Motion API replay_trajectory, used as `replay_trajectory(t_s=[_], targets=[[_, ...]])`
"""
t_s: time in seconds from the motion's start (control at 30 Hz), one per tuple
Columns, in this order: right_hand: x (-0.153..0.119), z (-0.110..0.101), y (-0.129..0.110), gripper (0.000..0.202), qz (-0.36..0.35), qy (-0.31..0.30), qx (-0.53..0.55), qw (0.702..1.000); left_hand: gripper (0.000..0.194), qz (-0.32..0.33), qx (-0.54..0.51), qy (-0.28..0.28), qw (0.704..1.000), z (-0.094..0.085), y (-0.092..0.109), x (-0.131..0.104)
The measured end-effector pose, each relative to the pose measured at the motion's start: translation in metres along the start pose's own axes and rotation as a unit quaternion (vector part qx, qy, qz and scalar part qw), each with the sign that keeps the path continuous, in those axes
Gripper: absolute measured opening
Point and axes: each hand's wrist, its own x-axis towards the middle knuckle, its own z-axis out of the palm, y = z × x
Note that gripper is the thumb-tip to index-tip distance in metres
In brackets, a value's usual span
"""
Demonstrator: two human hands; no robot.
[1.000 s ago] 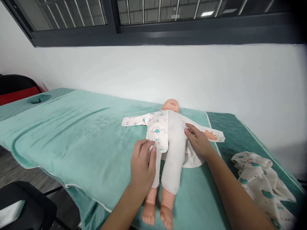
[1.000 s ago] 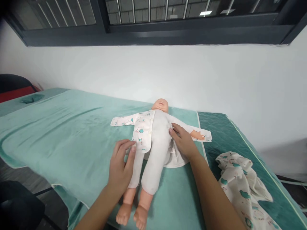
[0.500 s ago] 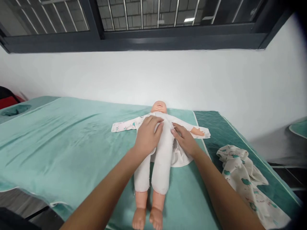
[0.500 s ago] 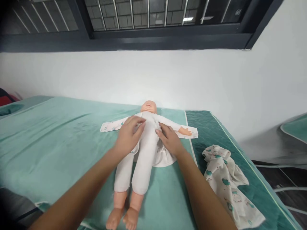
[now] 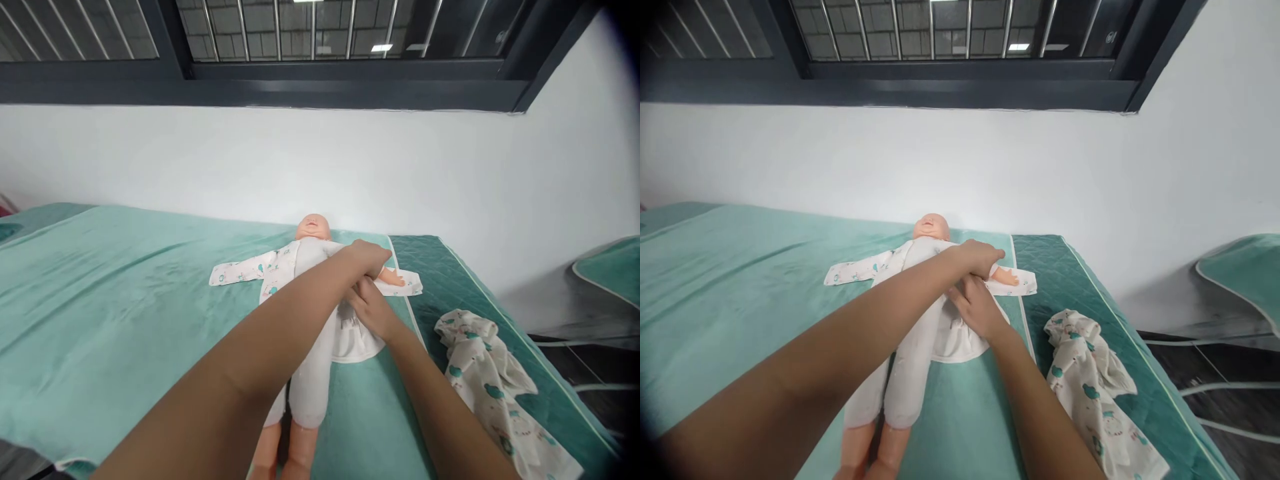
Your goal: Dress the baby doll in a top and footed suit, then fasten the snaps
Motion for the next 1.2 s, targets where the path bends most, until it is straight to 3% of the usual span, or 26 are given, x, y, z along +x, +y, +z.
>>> replay_trajectory(t_s=[0.1, 0.23, 0.3, 0.43, 0.53, 0.67, 0.73, 0.83, 0.93, 1.2], targets=[[0.0, -0.003, -0.001, 0.044, 0.0, -0.015, 0.005, 1.0, 0.053, 0.003, -0.025, 0.012, 1.0, 0.004, -0.007, -0.006], [0.0, -0.016, 0.005, 0.04, -0.026, -0.023, 0.014, 0.999, 0.036, 0.029, -0.044, 0.123, 0.991, 0.005, -0.011, -0.017], [-0.001, -0.025, 0.012, 0.037, -0.013, -0.024, 0.03, 0.999, 0.034, 0.03, -0.063, 0.143, 0.987, 0.003, -0.013, -0.022], [0.0, -0.035, 0.029, 0.032, 0.11, 0.01, -0.042, 0.993, 0.037, 0.017, -0.097, 0.118, 0.988, -0.001, -0.018, -0.029], [0.001, -0.031, 0.041, 0.032, 0.203, 0.066, -0.17, 0.962, 0.037, 0.032, -0.081, 0.129, 0.988, -0.001, -0.021, -0.033], [0.0, -0.024, 0.045, 0.037, 0.247, 0.035, -0.221, 0.943, 0.034, 0.037, -0.051, 0.142, 0.988, 0.005, -0.023, -0.035], [-0.001, -0.026, 0.047, 0.033, 0.258, 0.034, -0.181, 0.949, 0.034, 0.036, -0.043, 0.142, 0.988, 0.007, -0.023, -0.035], [-0.001, -0.037, 0.055, 0.026, 0.295, 0.128, -0.023, 0.947, 0.032, 0.037, -0.031, 0.152, 0.987, 0.009, -0.023, -0.035], [0.0, -0.051, 0.066, 0.021, 0.327, 0.206, 0.098, 0.917, 0.029, 0.033, -0.01, 0.16, 0.987, 0.011, -0.022, -0.034], [0.002, -0.063, 0.079, 0.026, 0.31, 0.31, 0.303, 0.846, 0.029, 0.013, 0.022, 0.135, 0.991, 0.018, -0.023, -0.031]])
